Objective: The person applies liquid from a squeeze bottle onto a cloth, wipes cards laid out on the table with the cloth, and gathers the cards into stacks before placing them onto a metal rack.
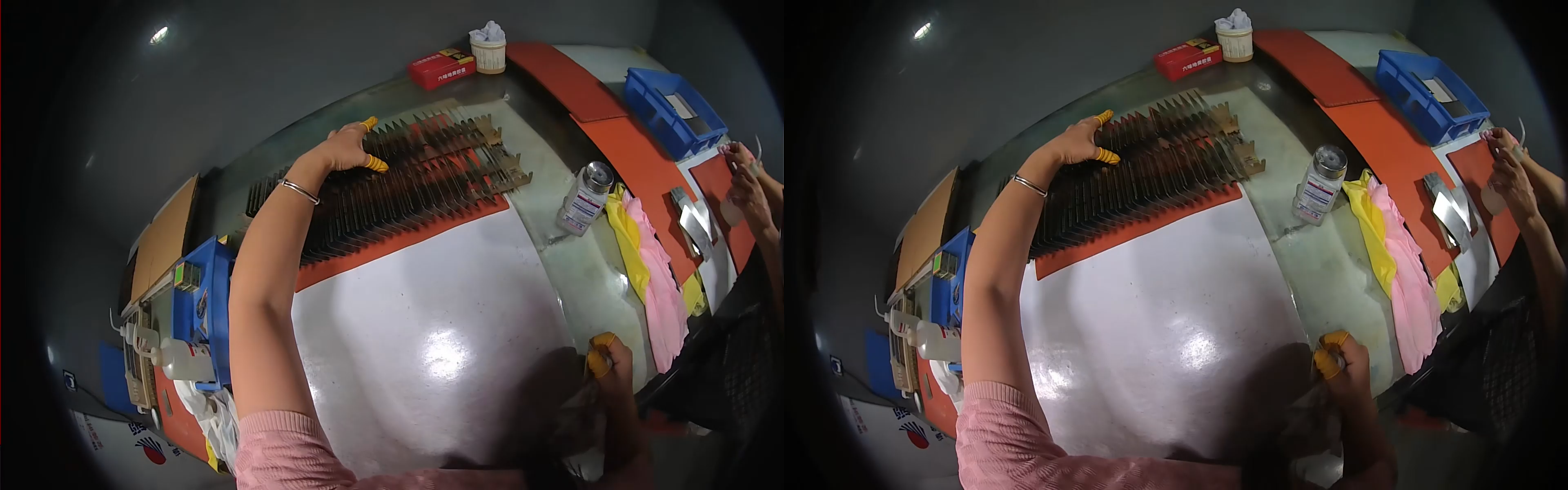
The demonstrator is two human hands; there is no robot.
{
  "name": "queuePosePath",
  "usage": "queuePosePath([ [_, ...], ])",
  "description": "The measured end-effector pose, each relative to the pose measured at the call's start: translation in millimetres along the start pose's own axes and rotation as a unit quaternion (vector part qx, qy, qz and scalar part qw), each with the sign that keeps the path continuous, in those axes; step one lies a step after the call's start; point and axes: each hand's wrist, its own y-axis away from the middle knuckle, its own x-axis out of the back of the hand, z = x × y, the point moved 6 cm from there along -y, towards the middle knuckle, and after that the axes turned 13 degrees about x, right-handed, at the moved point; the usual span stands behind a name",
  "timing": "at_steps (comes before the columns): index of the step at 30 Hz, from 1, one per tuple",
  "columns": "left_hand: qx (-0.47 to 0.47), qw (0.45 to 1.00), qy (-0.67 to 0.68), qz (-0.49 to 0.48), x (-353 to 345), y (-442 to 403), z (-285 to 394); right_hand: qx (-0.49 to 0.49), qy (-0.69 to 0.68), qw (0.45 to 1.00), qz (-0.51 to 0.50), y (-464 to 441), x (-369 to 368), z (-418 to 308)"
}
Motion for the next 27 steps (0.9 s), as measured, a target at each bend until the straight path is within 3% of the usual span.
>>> queuePosePath([
  [5, 0.013, 0.994, -0.099, 0.053, -1.3, -1.9, 3.3, -0.008, -0.018, 1.000, 0.008, 1.8, 0.2, 4.9],
  [8, -0.028, 0.993, -0.082, 0.085, 0.0, 2.2, 12.2, -0.025, -0.045, 0.999, 0.011, 5.1, 0.9, 11.5],
  [23, -0.040, 0.993, -0.075, 0.085, -13.3, -12.6, 12.1, -0.021, -0.031, 0.999, 0.009, 1.5, 0.0, 3.9],
  [27, -0.059, 0.995, -0.016, 0.079, -16.6, -13.5, 22.4, -0.024, -0.017, 1.000, -0.001, 1.4, 1.1, 2.5],
])
